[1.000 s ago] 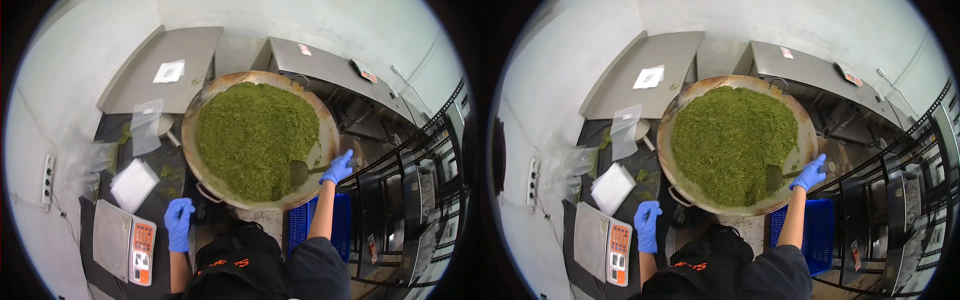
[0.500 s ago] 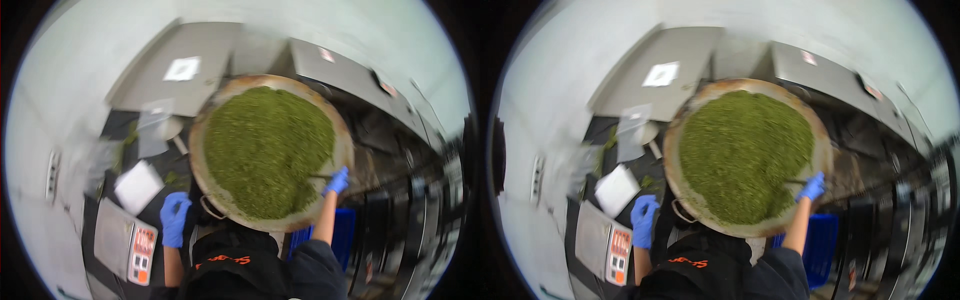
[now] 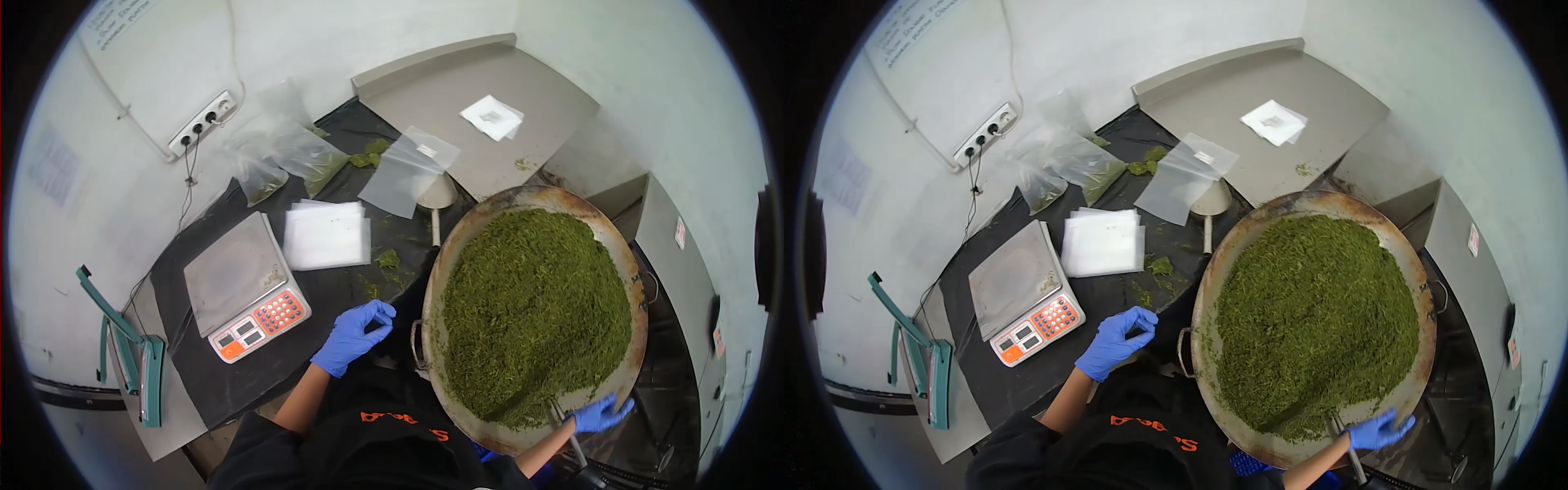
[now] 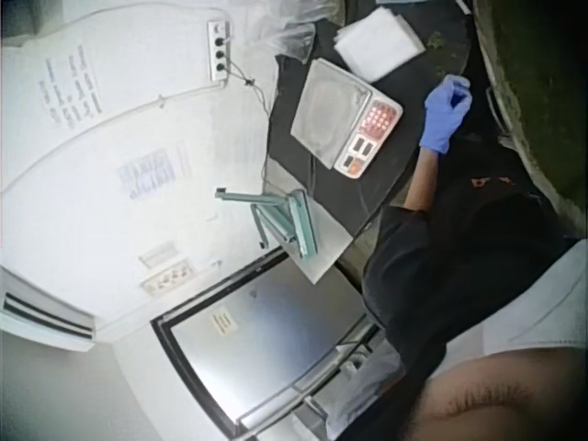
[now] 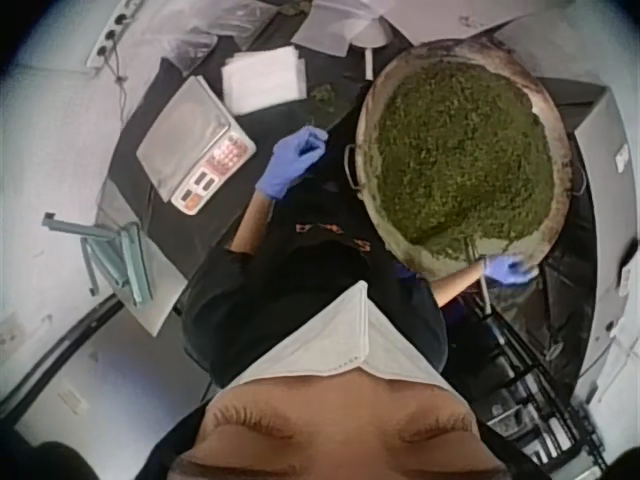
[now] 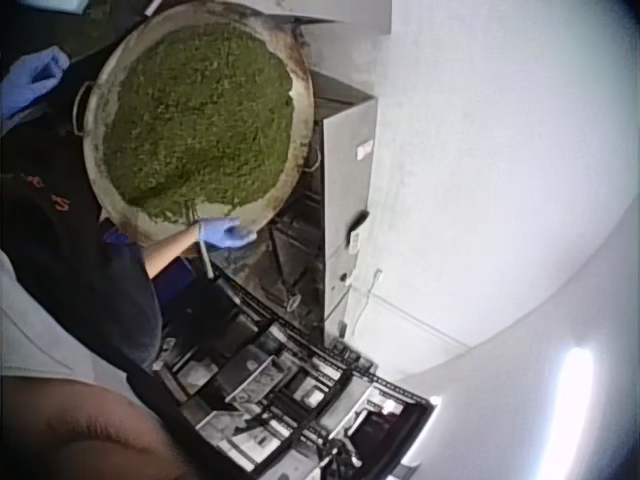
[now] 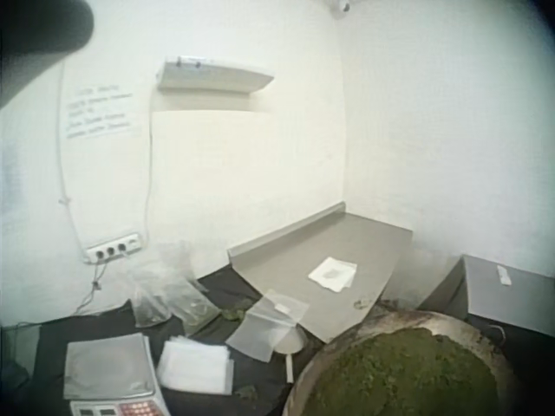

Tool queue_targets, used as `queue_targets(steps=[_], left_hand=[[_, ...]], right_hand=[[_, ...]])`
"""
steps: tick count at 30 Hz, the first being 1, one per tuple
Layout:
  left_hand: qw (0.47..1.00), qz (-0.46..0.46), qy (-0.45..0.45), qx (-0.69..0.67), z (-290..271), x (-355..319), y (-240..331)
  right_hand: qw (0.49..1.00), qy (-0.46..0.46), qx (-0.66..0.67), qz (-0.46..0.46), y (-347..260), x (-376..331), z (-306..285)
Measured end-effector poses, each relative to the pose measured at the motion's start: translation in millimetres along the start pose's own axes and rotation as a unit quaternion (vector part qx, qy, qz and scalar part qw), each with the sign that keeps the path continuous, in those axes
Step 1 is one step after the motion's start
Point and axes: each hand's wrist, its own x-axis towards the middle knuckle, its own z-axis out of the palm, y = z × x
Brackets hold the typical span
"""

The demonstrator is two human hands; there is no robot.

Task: The person scoops green dried herbs from a large metal basin into clear plastic bags using a metal scoop. They place the filled bags onto a digital scale to weigh them, then move the bags to a heat sealer to close them. The process is repeated continuously with multiple bags.

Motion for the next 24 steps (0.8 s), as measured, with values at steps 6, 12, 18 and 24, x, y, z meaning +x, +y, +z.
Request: queue_targets(steps=[6, 12, 18, 24], left_hand=[[0.985, -0.149, -0.060, 0.061, -44.3, 0.5, -8.3], [0.970, -0.093, 0.149, -0.170, -77.9, -4.0, -29.3], [0.963, 0.081, 0.251, -0.063, -40.8, 52.0, 27.2], [0.972, 0.146, 0.121, 0.139, 8.3, 82.4, -60.7]], right_hand=[[0.958, -0.264, 0.031, 0.107, -28.5, -73.2, 75.0], [0.737, -0.507, 0.310, 0.323, -67.2, -113.4, 95.7], [0.552, -0.547, 0.388, 0.496, -291.4, -199.1, 108.9], [0.372, -0.528, 0.582, 0.494, -370.8, -197.3, 122.2]])
